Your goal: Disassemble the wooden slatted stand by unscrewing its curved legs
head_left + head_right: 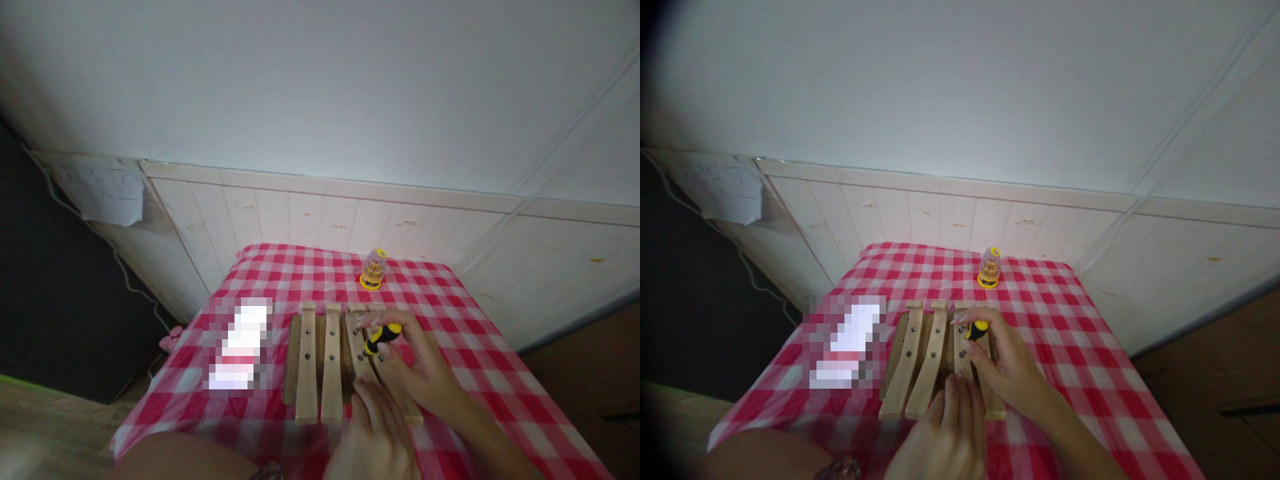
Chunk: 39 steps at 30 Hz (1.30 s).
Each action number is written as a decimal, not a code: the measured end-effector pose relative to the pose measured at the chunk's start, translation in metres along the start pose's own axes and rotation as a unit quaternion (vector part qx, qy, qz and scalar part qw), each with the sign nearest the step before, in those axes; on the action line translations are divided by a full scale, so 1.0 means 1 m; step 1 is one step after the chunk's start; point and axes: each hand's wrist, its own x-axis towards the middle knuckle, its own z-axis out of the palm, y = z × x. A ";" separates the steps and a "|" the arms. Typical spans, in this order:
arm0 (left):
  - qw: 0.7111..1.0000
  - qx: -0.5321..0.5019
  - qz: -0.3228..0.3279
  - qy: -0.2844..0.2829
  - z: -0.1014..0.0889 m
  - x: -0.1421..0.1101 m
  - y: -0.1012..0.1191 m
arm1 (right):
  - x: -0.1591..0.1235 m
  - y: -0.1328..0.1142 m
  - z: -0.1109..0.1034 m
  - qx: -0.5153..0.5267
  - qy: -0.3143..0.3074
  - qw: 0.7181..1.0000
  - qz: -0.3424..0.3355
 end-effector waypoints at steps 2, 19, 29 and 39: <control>1.000 0.014 -0.008 0.013 0.002 -0.001 0.001 | 0.001 0.002 0.002 0.007 0.017 1.000 -0.011; 1.000 0.019 0.002 0.005 0.004 -0.003 0.001 | 0.003 0.003 -0.014 -0.157 -0.014 0.987 -0.029; 1.000 0.014 -0.001 -0.008 0.001 -0.002 0.001 | 0.005 0.004 -0.008 -0.104 0.086 0.991 -0.009; 1.000 0.014 0.001 -0.023 -0.001 -0.001 0.001 | 0.002 0.001 -0.007 -0.045 0.000 0.999 -0.018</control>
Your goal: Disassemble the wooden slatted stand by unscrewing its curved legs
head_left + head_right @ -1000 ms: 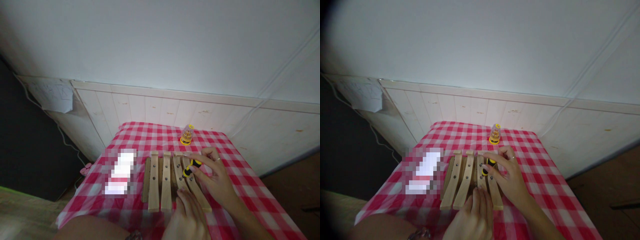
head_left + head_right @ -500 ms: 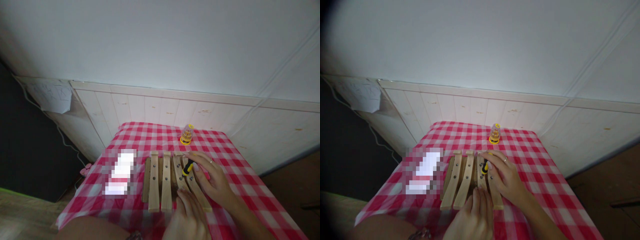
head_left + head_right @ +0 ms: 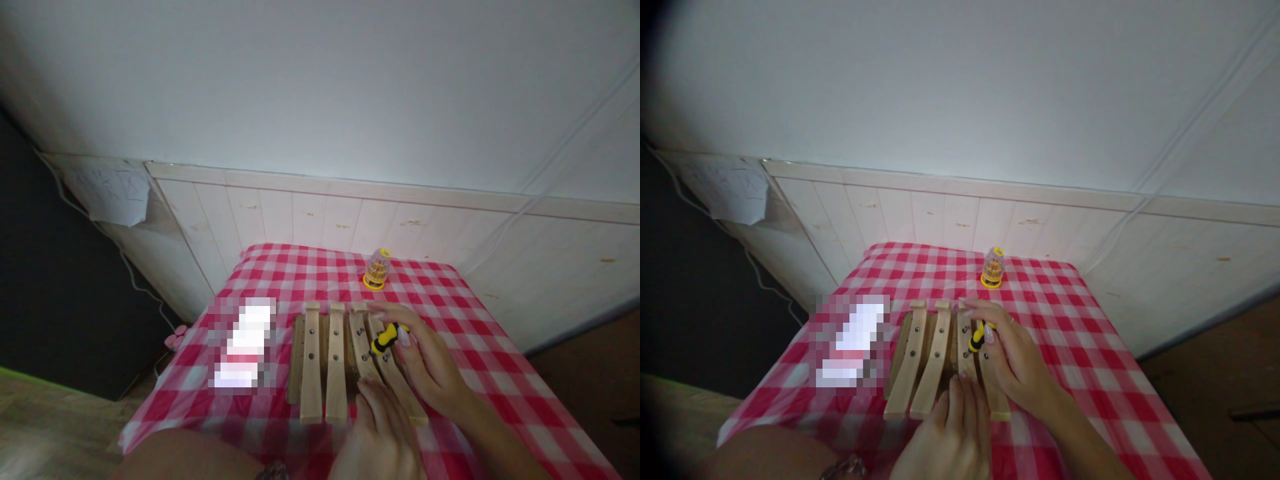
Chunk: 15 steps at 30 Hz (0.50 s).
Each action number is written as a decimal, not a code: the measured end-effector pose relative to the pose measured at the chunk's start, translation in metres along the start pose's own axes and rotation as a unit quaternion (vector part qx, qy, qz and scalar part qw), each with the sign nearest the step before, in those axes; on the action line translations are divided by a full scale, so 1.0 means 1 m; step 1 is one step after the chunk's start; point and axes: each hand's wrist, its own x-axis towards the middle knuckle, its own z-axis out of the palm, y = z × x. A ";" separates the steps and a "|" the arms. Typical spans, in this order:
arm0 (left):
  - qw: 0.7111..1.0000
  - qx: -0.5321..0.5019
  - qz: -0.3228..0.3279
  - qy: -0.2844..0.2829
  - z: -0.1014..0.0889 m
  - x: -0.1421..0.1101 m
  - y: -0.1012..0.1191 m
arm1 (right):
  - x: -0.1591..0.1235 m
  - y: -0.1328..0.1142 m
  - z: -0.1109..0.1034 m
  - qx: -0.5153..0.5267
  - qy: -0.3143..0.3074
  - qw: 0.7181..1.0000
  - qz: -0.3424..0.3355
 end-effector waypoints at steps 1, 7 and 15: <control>1.000 0.004 -0.005 0.005 0.000 0.000 0.000 | 0.001 0.000 0.000 0.009 0.008 1.000 -0.007; 1.000 0.010 -0.007 0.019 -0.002 0.000 -0.001 | 0.005 -0.001 0.001 0.013 0.030 0.999 0.043; 1.000 0.009 -0.005 0.018 0.000 0.000 0.000 | -0.003 -0.002 0.002 0.013 -0.008 1.000 0.014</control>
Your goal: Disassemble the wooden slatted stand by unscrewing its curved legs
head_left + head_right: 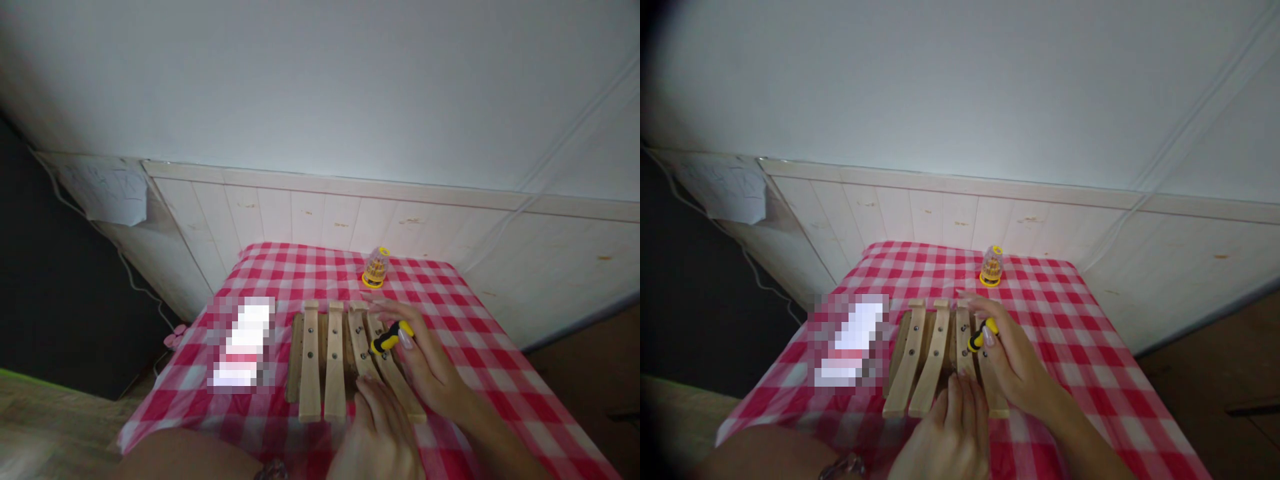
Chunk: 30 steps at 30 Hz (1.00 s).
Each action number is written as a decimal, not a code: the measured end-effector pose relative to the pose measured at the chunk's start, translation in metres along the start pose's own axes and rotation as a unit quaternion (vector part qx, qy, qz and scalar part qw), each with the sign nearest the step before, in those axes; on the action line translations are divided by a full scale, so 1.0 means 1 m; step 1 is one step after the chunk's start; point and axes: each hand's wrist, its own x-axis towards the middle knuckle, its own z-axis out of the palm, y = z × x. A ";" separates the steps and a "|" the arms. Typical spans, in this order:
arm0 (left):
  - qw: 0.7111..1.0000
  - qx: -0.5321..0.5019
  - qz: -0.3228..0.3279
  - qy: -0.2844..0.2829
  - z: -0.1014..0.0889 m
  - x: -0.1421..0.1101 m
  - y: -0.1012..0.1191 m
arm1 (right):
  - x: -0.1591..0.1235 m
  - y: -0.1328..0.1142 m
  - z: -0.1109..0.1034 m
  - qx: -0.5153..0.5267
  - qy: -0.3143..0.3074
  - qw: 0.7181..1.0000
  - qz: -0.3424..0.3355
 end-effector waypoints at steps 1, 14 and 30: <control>1.000 -0.001 -0.001 0.001 0.000 0.000 0.000 | 0.000 0.001 0.000 -0.021 0.010 1.000 -0.006; 1.000 -0.004 0.001 -0.007 0.001 -0.001 0.000 | 0.000 0.012 -0.001 -0.057 0.100 0.993 0.038; 1.000 -0.013 0.004 -0.012 -0.001 0.000 -0.001 | 0.000 0.005 0.004 0.044 0.056 0.997 0.022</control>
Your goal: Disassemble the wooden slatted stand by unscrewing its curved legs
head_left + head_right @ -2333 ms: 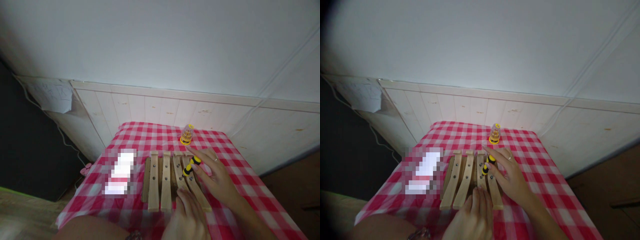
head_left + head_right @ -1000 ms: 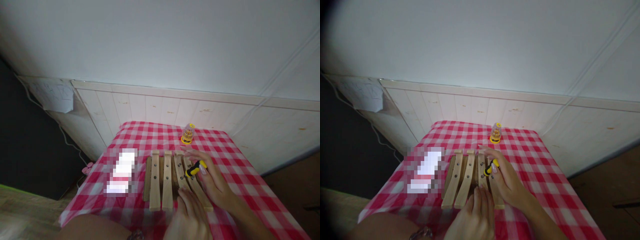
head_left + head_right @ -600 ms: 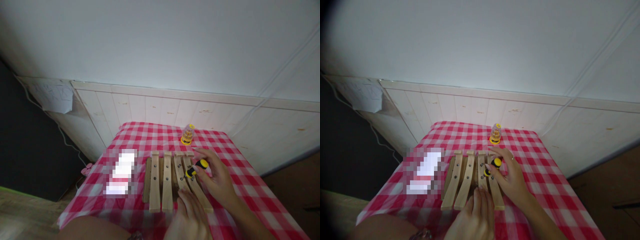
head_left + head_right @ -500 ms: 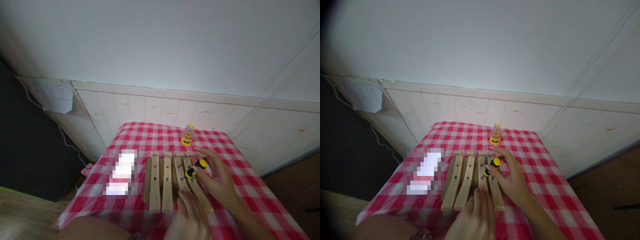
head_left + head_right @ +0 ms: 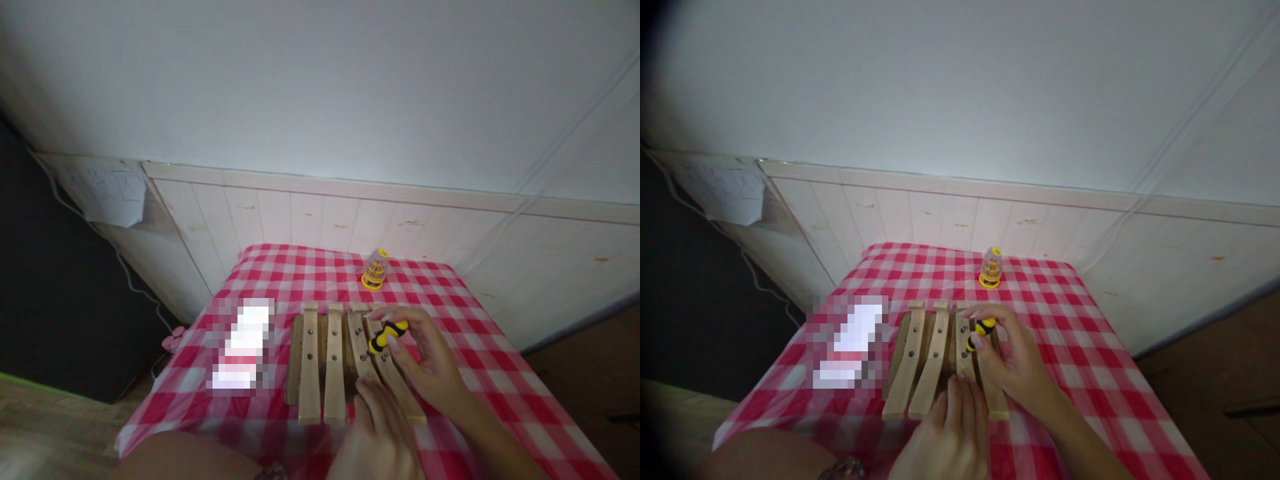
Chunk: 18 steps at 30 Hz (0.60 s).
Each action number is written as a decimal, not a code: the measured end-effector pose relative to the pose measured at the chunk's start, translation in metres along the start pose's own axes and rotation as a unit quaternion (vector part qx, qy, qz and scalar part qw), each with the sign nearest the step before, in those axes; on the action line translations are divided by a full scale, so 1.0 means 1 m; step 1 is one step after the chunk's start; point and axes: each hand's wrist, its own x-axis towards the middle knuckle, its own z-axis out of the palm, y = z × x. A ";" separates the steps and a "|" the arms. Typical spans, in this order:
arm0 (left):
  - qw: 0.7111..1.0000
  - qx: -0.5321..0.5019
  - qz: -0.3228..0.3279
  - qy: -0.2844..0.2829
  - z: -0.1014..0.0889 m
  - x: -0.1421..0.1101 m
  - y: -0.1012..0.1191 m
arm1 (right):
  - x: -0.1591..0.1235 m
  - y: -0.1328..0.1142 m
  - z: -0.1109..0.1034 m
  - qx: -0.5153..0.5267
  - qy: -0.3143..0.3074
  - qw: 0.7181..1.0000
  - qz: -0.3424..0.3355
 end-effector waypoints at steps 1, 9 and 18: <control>1.000 0.003 0.000 0.002 0.000 0.000 0.000 | 0.000 0.001 0.001 0.004 0.006 1.000 0.002; 1.000 0.002 -0.003 0.003 0.005 -0.002 0.003 | 0.002 -0.001 -0.001 -0.025 -0.035 0.999 0.023; 1.000 0.011 0.007 0.020 0.008 -0.002 0.003 | -0.002 0.003 0.003 -0.047 -0.055 0.997 -0.027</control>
